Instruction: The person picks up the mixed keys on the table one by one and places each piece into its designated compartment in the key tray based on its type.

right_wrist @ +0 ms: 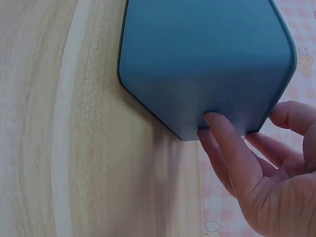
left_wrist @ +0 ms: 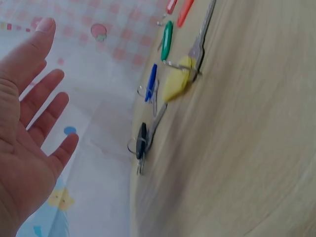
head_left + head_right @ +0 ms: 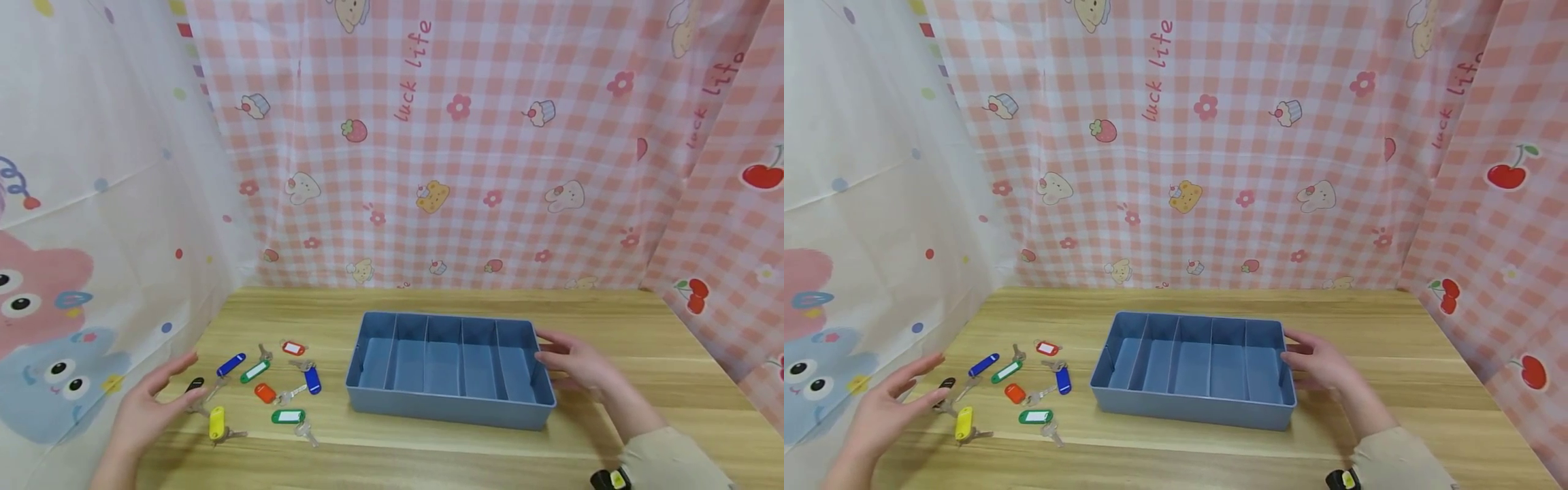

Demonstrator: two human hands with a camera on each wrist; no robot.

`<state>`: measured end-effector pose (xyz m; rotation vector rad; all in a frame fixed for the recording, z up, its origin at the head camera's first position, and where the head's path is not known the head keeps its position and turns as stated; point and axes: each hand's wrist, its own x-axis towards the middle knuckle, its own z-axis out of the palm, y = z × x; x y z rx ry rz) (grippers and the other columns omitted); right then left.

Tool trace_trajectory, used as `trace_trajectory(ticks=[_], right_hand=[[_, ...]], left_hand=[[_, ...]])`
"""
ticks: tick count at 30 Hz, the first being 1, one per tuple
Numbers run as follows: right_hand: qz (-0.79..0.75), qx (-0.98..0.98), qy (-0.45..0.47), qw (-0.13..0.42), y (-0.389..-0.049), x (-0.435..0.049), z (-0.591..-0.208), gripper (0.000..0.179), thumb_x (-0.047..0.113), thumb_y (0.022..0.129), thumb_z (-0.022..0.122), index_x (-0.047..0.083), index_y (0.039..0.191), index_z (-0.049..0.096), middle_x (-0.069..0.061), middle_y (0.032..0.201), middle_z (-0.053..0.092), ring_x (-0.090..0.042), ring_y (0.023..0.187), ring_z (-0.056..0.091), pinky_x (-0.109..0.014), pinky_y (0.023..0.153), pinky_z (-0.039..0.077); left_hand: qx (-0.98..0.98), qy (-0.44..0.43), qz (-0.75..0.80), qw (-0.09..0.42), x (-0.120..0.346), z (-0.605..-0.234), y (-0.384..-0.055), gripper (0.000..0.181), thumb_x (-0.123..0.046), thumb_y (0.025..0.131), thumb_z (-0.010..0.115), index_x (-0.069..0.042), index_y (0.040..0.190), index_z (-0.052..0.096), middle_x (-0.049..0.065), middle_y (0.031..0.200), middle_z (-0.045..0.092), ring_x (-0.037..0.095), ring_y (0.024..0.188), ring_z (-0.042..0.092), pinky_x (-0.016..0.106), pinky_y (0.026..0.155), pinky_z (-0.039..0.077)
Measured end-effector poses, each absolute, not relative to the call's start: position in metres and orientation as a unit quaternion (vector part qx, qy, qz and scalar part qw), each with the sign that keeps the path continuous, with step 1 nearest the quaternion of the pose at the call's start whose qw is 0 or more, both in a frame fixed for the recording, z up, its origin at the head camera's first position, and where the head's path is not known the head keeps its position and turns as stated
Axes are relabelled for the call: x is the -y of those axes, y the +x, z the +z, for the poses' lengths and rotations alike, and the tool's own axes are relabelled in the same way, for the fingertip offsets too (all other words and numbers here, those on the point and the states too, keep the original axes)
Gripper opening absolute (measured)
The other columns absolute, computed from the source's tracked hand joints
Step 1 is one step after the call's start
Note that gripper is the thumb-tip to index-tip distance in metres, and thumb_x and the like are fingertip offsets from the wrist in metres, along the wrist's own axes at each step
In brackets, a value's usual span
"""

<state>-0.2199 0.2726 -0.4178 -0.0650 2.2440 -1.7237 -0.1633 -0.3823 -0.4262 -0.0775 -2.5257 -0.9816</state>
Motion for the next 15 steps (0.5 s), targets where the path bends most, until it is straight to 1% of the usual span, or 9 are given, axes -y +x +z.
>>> trace_trajectory(ticks=[5,11,15], right_hand=[[-0.604,-0.780,-0.023,0.160,-0.221,-0.269,-0.418,0.068,0.010,0.100,0.057,-0.008,0.152,0.019,-0.042,0.146,0.028,-0.034,0.115,0.058,-0.052,0.088,0.053],[-0.595,-0.787,-0.022,0.162,-0.222,-0.265,-0.417,0.067,0.011,0.101,0.057,-0.007,0.153,0.020,-0.041,0.145,0.031,-0.035,0.115,0.057,-0.052,0.088,0.052],[-0.592,-0.789,-0.024,0.162,-0.223,-0.263,-0.417,0.067,0.012,0.100,0.059,-0.007,0.152,0.022,-0.041,0.144,0.033,-0.036,0.116,0.057,-0.053,0.088,0.052]], left_hand=[[0.911,-0.032,-0.358,0.201,0.389,-0.429,-0.164,0.063,-0.023,0.083,0.082,-0.002,0.137,0.056,-0.037,0.120,0.047,-0.023,0.106,0.036,0.001,0.087,0.025],[0.902,-0.051,-0.382,0.193,0.400,-0.433,-0.166,0.060,-0.013,0.082,0.082,0.000,0.135,0.057,-0.036,0.121,0.050,-0.021,0.107,0.041,0.000,0.086,0.028],[0.897,-0.074,-0.392,0.189,0.409,-0.436,-0.168,0.058,-0.008,0.082,0.081,-0.002,0.136,0.058,-0.035,0.124,0.052,-0.021,0.108,0.043,0.001,0.086,0.030]])
